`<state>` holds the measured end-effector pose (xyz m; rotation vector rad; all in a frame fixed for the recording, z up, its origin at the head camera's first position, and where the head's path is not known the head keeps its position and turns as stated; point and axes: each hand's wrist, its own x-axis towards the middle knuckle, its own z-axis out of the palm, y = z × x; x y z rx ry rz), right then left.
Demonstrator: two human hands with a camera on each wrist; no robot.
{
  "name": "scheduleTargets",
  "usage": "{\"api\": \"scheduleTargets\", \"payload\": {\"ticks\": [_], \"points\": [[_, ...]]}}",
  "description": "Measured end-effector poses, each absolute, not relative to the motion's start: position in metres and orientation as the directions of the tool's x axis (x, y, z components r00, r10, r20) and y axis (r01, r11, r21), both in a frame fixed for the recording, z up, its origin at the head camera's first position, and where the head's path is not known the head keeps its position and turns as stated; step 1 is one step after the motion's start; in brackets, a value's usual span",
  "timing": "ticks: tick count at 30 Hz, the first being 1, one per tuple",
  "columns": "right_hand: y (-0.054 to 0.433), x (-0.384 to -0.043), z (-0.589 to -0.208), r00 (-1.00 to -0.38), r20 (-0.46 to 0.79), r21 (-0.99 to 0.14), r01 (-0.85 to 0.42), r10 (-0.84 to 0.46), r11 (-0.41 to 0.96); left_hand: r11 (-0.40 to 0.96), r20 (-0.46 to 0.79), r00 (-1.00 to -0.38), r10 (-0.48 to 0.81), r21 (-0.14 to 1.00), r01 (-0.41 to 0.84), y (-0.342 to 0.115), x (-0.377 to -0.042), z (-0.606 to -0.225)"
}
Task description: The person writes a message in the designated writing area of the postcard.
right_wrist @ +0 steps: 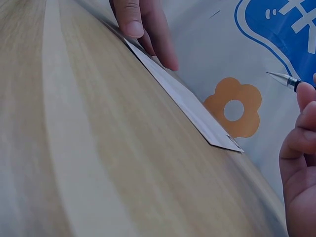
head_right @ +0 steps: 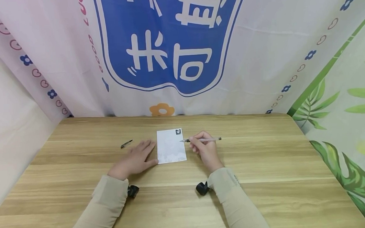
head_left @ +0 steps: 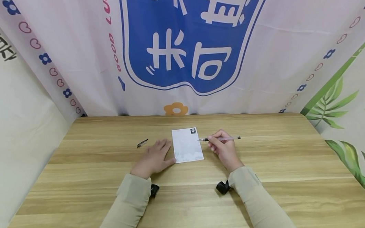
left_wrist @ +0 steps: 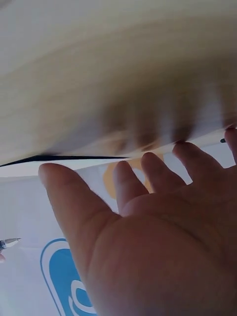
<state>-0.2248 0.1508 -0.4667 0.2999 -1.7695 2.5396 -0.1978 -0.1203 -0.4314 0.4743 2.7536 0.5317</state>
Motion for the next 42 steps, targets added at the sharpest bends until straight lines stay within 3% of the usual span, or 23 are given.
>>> {"api": "scheduleTargets", "payload": {"ticks": [14, 27, 42], "points": [[0.146, -0.226, -0.462, -0.98, 0.178, -0.931, -0.138, -0.09, -0.339, 0.883, -0.26, -0.892, 0.369, 0.397, 0.249, -0.12, -0.196, -0.43], [0.136, -0.222, -0.463, -0.989, 0.136, -0.979, -0.126, -0.052, -0.162, 0.881, -0.278, -0.884, 0.376, 0.404, 0.247, -0.119, -0.191, -0.427], [0.109, -0.235, -0.46, -0.987, 0.156, -0.979, -0.15, -0.032, -0.137, 0.886, -0.286, -0.882, 0.374, 0.393, 0.247, -0.118, -0.193, -0.43]]}}
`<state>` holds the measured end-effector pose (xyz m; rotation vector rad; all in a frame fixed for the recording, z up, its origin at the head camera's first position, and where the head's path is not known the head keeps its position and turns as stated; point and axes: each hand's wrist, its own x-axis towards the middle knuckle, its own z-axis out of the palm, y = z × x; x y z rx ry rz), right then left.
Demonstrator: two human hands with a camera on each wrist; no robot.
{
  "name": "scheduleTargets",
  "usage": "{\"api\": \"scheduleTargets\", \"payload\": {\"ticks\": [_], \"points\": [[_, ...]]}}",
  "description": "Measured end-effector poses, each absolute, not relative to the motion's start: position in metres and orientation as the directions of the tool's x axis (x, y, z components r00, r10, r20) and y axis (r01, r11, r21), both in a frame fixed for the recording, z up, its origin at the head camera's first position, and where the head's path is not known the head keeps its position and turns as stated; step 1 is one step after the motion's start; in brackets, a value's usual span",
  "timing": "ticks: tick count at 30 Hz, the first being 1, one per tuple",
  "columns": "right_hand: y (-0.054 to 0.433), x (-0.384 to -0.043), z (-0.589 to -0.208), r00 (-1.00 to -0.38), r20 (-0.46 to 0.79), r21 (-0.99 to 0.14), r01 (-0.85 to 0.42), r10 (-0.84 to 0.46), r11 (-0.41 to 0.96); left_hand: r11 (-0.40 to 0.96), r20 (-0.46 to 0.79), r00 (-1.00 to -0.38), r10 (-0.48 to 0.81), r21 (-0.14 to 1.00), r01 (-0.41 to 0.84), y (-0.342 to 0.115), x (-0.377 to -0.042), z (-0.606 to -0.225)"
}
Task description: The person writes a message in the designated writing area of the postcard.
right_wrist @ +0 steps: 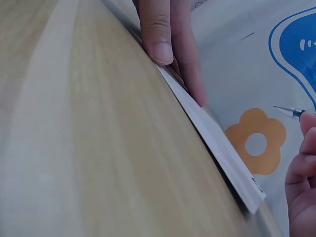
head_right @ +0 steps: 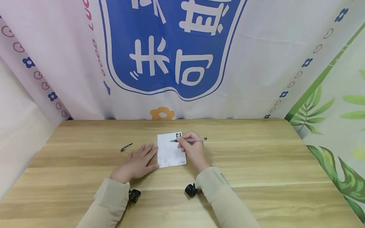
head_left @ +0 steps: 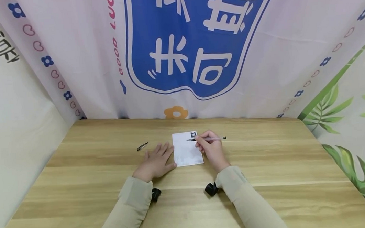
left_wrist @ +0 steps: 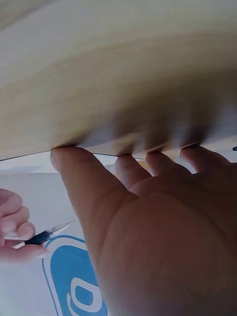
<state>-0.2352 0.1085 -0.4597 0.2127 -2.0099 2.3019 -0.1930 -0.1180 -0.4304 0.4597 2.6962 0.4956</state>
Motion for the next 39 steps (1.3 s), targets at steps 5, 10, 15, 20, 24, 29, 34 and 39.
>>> {"api": "scheduleTargets", "payload": {"ticks": [5, 10, 15, 20, 24, 29, 34, 39], "points": [[0.098, -0.241, -0.464, -0.989, 0.147, -0.978, -0.142, -0.026, -0.153, 0.886, -0.3, -0.879, 0.37, 0.398, 0.237, -0.119, -0.19, -0.432], [0.086, -0.255, -0.465, -0.989, 0.148, -0.971, -0.143, -0.009, -0.193, 0.89, -0.297, -0.883, 0.363, 0.392, 0.234, -0.121, -0.192, -0.435], [0.074, -0.264, -0.466, -0.992, 0.124, -0.977, -0.122, -0.004, -0.174, 0.897, -0.3, -0.885, 0.357, 0.375, 0.235, -0.123, -0.195, -0.437], [0.065, -0.269, -0.469, -0.993, 0.117, -0.98, -0.115, -0.006, -0.163, 0.896, -0.303, -0.88, 0.364, 0.373, 0.242, -0.122, -0.196, -0.437], [0.061, -0.273, -0.47, -0.994, 0.112, -0.985, -0.111, -0.005, -0.136, 0.895, -0.303, -0.881, 0.365, 0.374, 0.242, -0.121, -0.197, -0.436], [0.057, -0.277, -0.471, -0.99, 0.136, -0.983, -0.138, 0.026, -0.118, 0.894, -0.306, -0.88, 0.363, 0.382, 0.235, -0.119, -0.197, -0.435], [0.055, -0.281, -0.473, -0.983, 0.178, -0.978, -0.181, 0.045, -0.101, 0.892, -0.31, -0.878, 0.365, 0.385, 0.235, -0.119, -0.197, -0.434], [0.055, -0.283, -0.476, -0.981, 0.191, -0.977, -0.194, 0.039, -0.09, 0.888, -0.31, -0.877, 0.368, 0.397, 0.232, -0.119, -0.197, -0.435]]}}
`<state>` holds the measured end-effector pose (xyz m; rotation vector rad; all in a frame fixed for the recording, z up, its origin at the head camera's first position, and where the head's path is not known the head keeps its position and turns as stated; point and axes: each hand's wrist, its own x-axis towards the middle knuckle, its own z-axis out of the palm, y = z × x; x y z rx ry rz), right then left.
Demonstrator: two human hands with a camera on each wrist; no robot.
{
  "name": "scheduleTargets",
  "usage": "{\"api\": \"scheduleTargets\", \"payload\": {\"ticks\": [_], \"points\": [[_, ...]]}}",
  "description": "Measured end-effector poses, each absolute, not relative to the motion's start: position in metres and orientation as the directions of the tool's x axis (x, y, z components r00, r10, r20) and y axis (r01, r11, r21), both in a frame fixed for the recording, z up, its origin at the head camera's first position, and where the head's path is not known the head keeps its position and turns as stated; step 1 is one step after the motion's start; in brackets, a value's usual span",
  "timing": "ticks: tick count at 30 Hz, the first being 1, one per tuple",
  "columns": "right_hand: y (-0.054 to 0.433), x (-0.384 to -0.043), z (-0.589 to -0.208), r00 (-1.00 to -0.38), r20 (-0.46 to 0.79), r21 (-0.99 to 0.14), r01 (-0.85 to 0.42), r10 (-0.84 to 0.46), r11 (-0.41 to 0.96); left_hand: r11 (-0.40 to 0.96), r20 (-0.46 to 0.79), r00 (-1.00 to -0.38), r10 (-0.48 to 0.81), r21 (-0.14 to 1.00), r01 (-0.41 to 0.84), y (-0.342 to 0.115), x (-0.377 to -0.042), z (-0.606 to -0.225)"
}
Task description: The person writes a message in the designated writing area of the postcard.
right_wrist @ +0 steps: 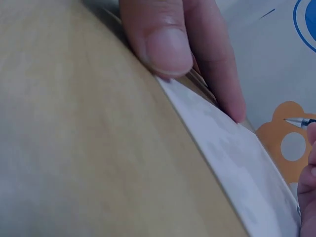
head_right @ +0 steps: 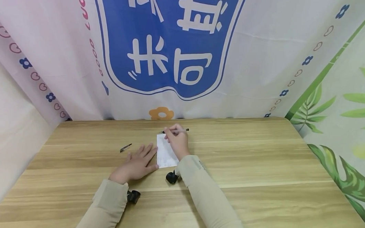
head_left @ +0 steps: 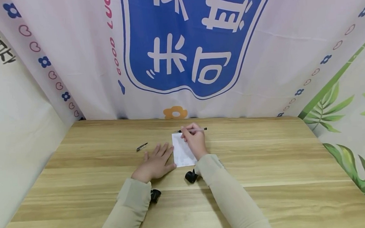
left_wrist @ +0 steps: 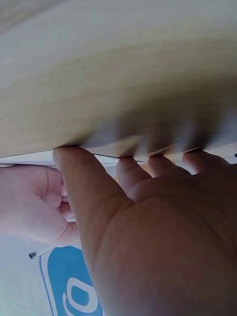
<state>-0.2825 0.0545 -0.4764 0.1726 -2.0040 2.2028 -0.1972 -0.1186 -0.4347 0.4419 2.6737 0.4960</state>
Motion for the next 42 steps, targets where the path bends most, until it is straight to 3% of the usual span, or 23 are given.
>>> {"api": "scheduleTargets", "payload": {"ticks": [18, 42], "points": [[0.0559, -0.2805, -0.475, -0.977, 0.21, -0.969, -0.211, -0.028, 0.13, 0.89, -0.306, -0.88, 0.363, 0.394, 0.231, -0.1185, -0.1972, -0.4348], [0.0555, -0.2797, -0.4771, -0.979, 0.191, -0.956, -0.201, -0.066, 0.212, 0.885, -0.301, -0.879, 0.37, 0.402, 0.235, -0.1172, -0.196, -0.4327]]}}
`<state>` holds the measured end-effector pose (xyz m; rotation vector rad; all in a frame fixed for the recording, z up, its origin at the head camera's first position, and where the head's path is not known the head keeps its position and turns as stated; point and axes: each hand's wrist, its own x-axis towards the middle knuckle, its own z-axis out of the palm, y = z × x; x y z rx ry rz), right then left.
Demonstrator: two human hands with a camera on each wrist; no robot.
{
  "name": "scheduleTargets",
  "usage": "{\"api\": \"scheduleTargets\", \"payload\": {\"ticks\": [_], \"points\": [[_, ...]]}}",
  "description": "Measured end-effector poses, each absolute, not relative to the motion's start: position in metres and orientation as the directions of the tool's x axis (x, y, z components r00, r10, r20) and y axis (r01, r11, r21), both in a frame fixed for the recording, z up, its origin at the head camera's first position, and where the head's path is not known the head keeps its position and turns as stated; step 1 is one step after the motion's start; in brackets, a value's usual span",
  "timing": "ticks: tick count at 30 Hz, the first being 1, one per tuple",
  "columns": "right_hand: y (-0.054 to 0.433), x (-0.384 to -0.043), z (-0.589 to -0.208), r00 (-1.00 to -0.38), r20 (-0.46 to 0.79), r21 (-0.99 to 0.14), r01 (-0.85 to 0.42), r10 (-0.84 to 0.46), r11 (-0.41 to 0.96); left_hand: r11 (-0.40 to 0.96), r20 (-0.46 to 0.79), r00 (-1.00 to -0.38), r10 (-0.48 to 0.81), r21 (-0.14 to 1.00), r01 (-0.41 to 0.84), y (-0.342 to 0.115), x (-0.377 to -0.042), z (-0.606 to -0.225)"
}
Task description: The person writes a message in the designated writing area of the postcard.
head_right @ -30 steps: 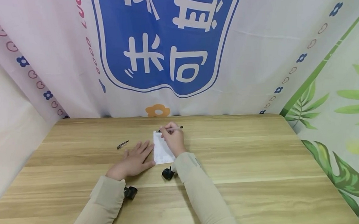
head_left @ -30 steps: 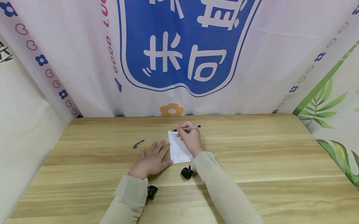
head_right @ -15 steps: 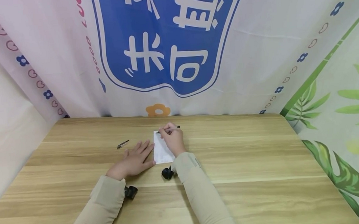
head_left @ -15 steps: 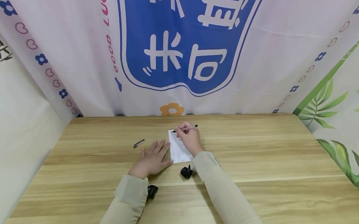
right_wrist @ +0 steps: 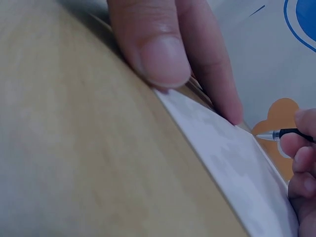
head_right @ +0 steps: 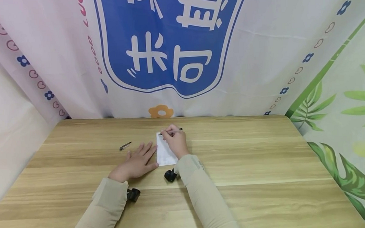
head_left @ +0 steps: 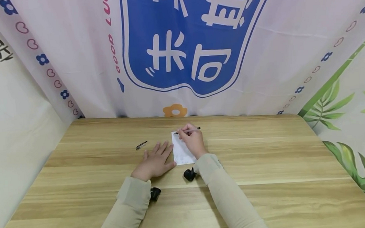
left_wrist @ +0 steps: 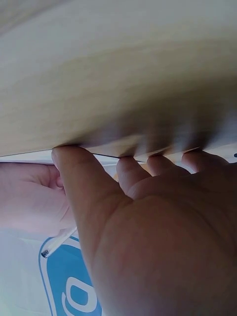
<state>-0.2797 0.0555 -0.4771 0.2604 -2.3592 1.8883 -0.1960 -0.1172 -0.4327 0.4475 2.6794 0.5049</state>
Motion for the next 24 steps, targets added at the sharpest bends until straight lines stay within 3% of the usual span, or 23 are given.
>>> {"api": "scheduleTargets", "payload": {"ticks": [24], "points": [[0.0551, -0.2795, -0.4767, -0.972, 0.214, -0.943, -0.231, -0.094, 0.24, 0.89, -0.307, -0.88, 0.363, 0.394, 0.23, -0.1182, -0.1983, -0.4353]]}}
